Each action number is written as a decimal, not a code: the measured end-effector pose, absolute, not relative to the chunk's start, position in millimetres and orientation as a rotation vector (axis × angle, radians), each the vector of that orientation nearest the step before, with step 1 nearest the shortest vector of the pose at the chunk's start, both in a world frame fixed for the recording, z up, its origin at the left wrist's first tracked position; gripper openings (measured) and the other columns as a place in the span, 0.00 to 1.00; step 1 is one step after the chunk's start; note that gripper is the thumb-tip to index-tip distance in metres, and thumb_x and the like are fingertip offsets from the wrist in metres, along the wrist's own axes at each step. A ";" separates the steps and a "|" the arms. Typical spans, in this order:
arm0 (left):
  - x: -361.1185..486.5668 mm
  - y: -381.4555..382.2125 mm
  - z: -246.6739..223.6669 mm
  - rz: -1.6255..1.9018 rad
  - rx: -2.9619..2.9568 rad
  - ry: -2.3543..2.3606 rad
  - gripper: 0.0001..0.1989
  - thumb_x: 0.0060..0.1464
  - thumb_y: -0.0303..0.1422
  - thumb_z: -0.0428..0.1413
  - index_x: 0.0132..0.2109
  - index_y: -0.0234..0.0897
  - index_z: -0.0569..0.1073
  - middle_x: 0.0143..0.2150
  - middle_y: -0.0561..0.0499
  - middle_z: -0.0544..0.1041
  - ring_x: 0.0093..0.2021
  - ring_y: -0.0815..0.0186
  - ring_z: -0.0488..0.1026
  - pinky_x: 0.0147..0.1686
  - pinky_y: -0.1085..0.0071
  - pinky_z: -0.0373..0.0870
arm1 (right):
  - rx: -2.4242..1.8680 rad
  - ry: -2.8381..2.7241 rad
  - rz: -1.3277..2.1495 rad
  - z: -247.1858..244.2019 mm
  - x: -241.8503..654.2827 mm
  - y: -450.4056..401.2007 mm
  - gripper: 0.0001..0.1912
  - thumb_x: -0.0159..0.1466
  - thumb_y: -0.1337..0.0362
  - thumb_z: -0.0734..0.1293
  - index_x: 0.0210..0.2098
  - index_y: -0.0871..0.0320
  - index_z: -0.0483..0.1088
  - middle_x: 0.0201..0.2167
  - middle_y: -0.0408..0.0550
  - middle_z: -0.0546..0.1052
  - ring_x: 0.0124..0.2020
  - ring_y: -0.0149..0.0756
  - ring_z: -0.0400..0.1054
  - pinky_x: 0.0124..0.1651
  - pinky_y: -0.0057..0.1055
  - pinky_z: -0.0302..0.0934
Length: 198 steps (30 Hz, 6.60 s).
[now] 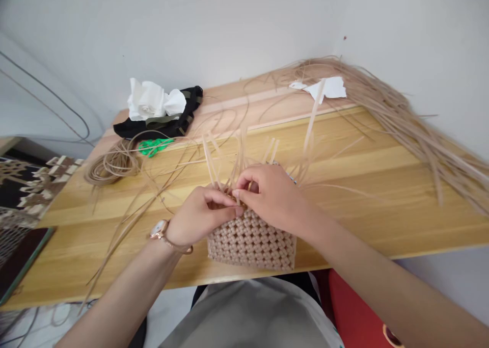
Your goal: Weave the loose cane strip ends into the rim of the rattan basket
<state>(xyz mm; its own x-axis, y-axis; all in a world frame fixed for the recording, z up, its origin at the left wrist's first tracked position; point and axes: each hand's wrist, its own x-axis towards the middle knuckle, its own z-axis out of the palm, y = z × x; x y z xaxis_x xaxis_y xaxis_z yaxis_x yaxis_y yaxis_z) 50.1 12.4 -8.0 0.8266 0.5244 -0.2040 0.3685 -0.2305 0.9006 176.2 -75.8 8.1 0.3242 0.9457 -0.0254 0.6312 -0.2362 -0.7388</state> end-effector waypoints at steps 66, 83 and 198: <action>18.1 56.5 -18.6 -0.720 1.708 0.323 0.05 0.44 0.26 0.60 0.29 0.33 0.70 0.31 0.54 0.76 0.34 0.69 0.73 0.35 0.78 0.67 | -1.545 -1.025 1.358 -46.7 133.2 -73.3 0.06 0.58 0.67 0.63 0.25 0.57 0.69 0.20 0.38 0.71 0.22 0.25 0.62 0.24 0.21 0.53; 17.1 56.8 -35.8 -0.773 1.603 0.346 0.04 0.41 0.29 0.61 0.29 0.32 0.76 0.29 0.52 0.76 0.30 0.69 0.72 0.31 0.77 0.68 | -1.546 -1.022 1.456 -51.9 133.0 -75.1 0.07 0.60 0.66 0.61 0.27 0.58 0.68 0.20 0.39 0.71 0.23 0.26 0.64 0.26 0.22 0.55; 20.3 60.2 -35.6 -0.754 1.591 0.196 0.06 0.42 0.25 0.57 0.31 0.31 0.77 0.27 0.52 0.77 0.28 0.70 0.72 0.29 0.80 0.67 | -1.790 -1.203 1.329 -31.1 141.0 -82.9 0.14 0.64 0.63 0.57 0.23 0.57 0.65 0.19 0.39 0.68 0.22 0.26 0.61 0.24 0.23 0.52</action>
